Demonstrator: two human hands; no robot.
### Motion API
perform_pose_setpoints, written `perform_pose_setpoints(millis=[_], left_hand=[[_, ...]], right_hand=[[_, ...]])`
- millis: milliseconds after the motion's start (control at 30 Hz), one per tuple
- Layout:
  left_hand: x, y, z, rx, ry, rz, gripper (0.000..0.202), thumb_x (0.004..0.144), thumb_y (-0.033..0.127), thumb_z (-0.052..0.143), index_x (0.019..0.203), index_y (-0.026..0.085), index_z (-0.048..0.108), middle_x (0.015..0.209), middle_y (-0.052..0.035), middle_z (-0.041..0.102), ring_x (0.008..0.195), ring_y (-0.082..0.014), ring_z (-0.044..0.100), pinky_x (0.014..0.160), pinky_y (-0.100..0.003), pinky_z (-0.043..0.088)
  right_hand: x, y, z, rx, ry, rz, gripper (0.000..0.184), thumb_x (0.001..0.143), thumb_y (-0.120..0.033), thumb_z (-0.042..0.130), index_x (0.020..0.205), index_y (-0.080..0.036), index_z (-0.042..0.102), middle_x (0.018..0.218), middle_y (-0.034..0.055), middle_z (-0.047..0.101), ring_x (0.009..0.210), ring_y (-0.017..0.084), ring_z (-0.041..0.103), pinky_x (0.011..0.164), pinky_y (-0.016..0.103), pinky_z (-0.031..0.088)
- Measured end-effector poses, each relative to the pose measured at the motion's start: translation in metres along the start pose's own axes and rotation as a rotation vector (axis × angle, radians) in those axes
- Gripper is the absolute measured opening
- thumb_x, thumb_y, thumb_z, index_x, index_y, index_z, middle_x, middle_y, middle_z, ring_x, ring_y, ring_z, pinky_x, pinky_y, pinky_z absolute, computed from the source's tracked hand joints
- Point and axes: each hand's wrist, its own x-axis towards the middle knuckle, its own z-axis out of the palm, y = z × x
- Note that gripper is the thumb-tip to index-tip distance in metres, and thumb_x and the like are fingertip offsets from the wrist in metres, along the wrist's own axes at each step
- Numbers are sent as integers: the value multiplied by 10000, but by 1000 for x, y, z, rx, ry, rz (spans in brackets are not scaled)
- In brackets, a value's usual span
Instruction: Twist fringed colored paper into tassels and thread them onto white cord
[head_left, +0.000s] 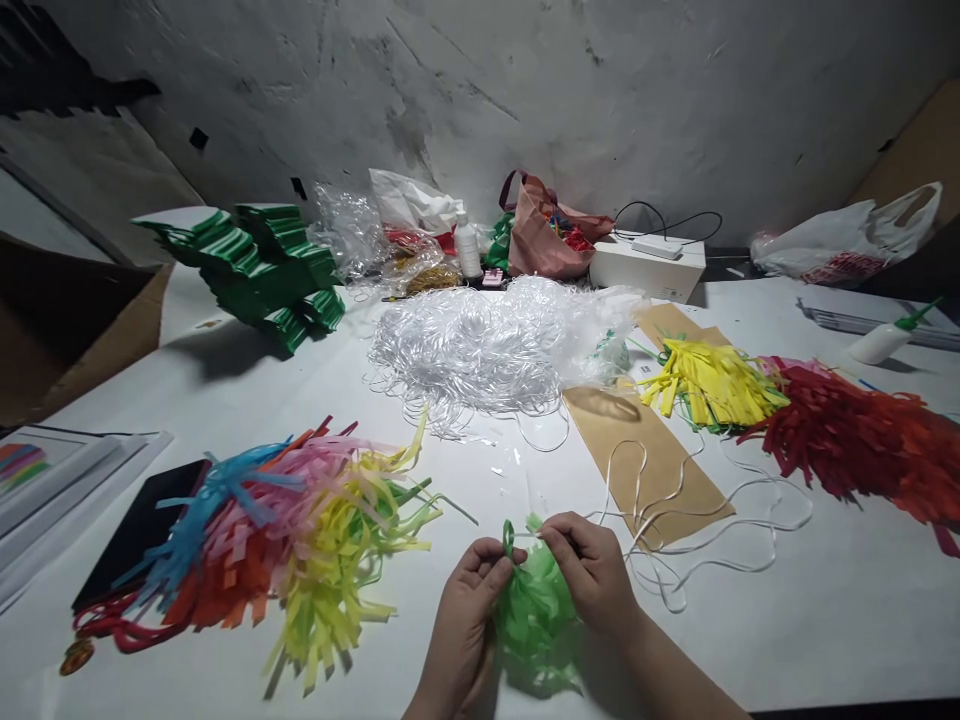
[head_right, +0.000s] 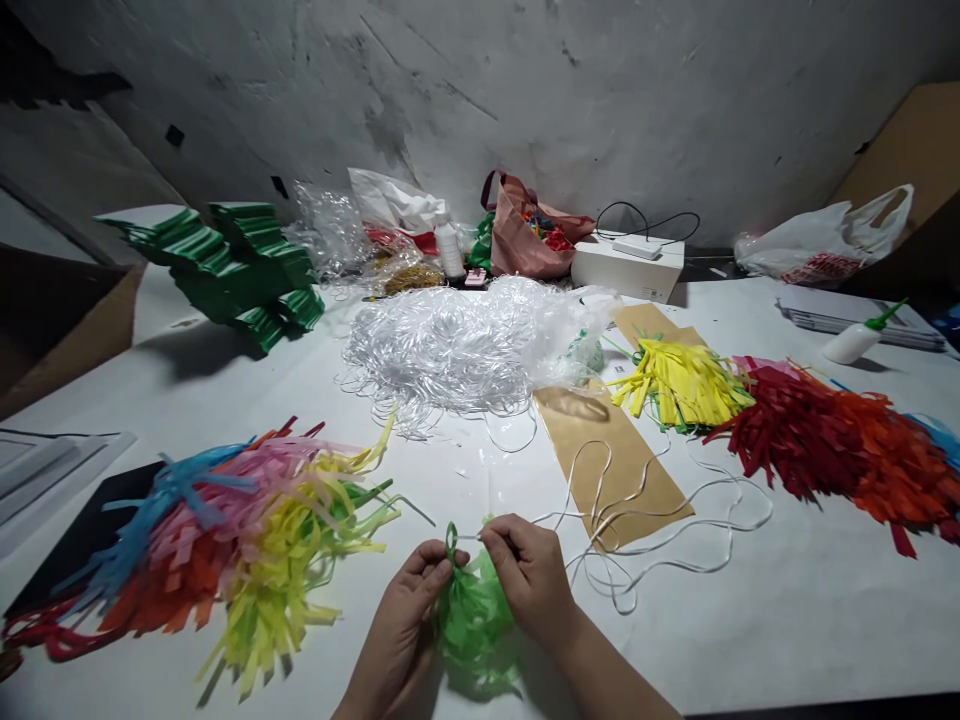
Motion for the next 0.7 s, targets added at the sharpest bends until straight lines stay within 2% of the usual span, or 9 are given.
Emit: perform_pose_setpoints(millis=[100,200,333,467,533,567,633,700], left_hand=[[-1,-2,2,19,-14,-4,394,573,292,936,829,192,653,805,-32,772,772,-182,716,730,-271,579],[-2,-5,4,65,-23,40,374,566,300,936,790,191,656,773,-17,758,722,-169,699,700,-259,571],[-3,-7,7,227,-47,163,319,588,346,916,759,177,706,758,-24,742,753,-181,692,716,-251,553],[1,-4,6,275,-44,162,373,649,425,874,896,180,740,893,-74,760,889,-233,703,793,-296,546],[3,-1,6,239,-34,130,454,666,459,856,1015,197,730,938,-81,757,880,-229,700,786,-308,543],[4,0,6,241,-33,126,457,665,464,855,1016,197,733,919,-74,753,847,-218,692,772,-305,539],[5,4,7,322,-30,169,374,668,460,851,899,182,756,801,-44,726,758,-185,653,733,-280,518],[7,10,5,445,5,274,301,682,454,839,745,173,753,671,-13,666,690,-161,596,690,-256,486]], right_hand=[[0,1,2,-30,1,-20,227,979,-310,526,852,-177,660,692,4,637,606,123,563,574,216,423],[-1,3,4,-47,-50,-28,239,987,-319,506,876,-177,662,730,18,658,647,131,584,613,224,432],[-2,6,7,-66,-147,32,245,964,-397,543,946,-178,652,655,-25,576,534,106,468,524,221,357],[-1,4,6,-57,-143,67,304,982,-398,505,789,-183,599,646,-25,541,567,109,468,539,224,341],[-1,3,7,-33,-145,82,306,985,-405,503,798,-184,602,659,-23,549,573,109,474,543,225,345],[-2,3,8,-29,-152,86,305,984,-409,505,804,-184,604,663,-22,549,574,109,474,544,225,346],[-2,3,10,-42,-163,89,305,981,-415,505,803,-186,602,647,-30,526,560,109,455,532,227,338],[0,3,10,-101,-167,77,304,974,-409,505,782,-191,591,611,-40,493,536,110,429,516,230,325]])
